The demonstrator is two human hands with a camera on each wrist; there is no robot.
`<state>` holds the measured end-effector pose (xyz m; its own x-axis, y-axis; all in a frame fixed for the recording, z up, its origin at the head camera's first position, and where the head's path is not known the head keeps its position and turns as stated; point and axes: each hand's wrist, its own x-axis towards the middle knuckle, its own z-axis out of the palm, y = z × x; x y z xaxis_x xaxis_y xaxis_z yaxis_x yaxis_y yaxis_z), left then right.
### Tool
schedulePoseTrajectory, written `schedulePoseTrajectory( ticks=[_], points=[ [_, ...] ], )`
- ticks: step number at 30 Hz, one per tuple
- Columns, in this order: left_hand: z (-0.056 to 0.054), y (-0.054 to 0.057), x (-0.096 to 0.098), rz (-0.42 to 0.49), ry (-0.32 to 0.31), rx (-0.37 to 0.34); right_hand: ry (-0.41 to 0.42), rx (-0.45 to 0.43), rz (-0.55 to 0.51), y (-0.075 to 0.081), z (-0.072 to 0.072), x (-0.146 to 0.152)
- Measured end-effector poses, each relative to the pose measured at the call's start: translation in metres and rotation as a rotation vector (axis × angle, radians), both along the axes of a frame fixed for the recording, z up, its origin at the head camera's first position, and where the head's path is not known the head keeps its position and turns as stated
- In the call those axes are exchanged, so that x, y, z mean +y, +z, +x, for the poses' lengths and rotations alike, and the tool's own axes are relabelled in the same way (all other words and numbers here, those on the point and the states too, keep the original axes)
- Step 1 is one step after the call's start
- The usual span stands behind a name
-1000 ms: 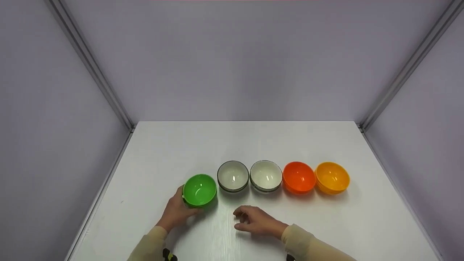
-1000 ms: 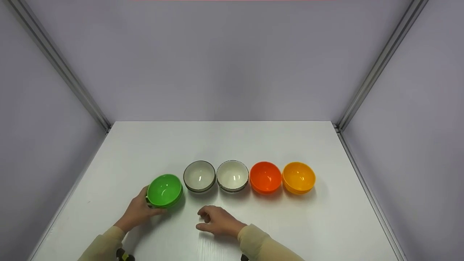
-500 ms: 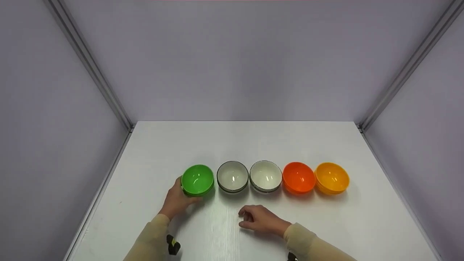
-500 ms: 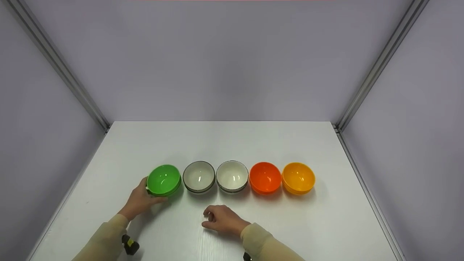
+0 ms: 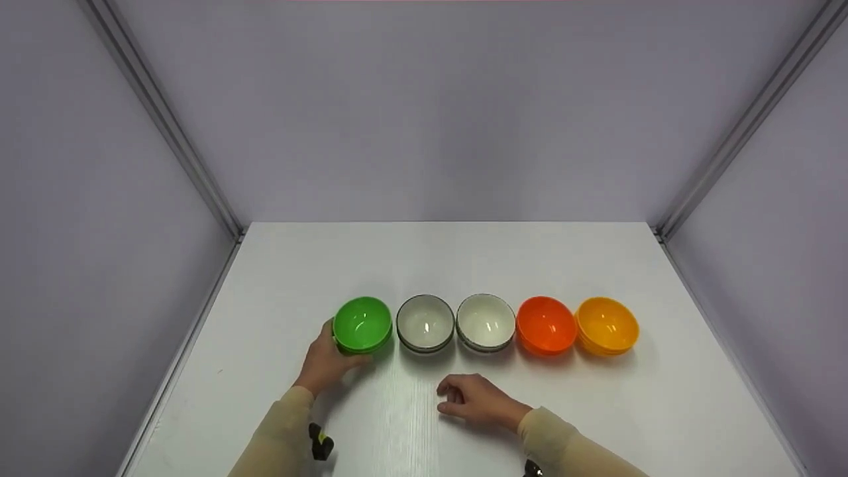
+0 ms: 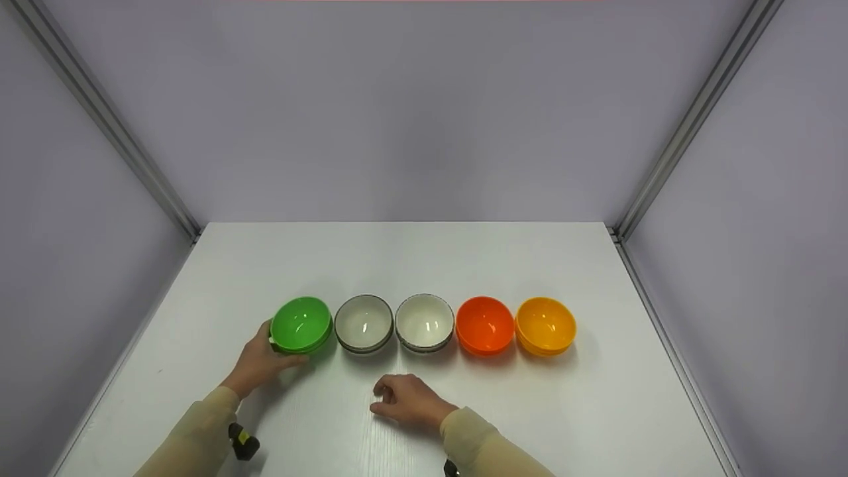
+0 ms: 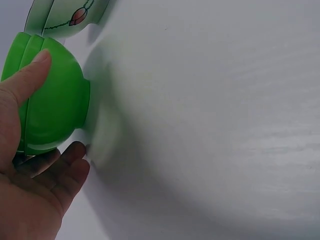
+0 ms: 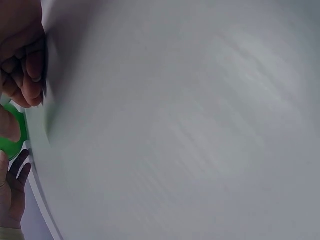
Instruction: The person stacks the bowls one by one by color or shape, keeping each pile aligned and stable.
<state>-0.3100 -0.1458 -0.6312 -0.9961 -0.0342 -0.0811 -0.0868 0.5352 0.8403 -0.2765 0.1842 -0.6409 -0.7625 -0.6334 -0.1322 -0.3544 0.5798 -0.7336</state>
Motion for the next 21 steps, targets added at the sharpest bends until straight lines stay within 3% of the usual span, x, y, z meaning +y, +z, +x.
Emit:
schedulePoseTrajectory(
  ticks=[12,17,21],
  points=[
    [0.002,-0.002,-0.003,0.021,-0.014,-0.047,-0.021,-0.031,-0.024,0.004,0.002,0.005],
    [0.014,0.001,-0.010,-0.011,0.018,-0.102,-0.005,-0.008,-0.044,0.012,0.001,0.022],
    [0.027,0.003,-0.016,-0.103,0.016,-0.116,-0.008,0.059,-0.032,0.023,0.001,0.046]
  ],
)
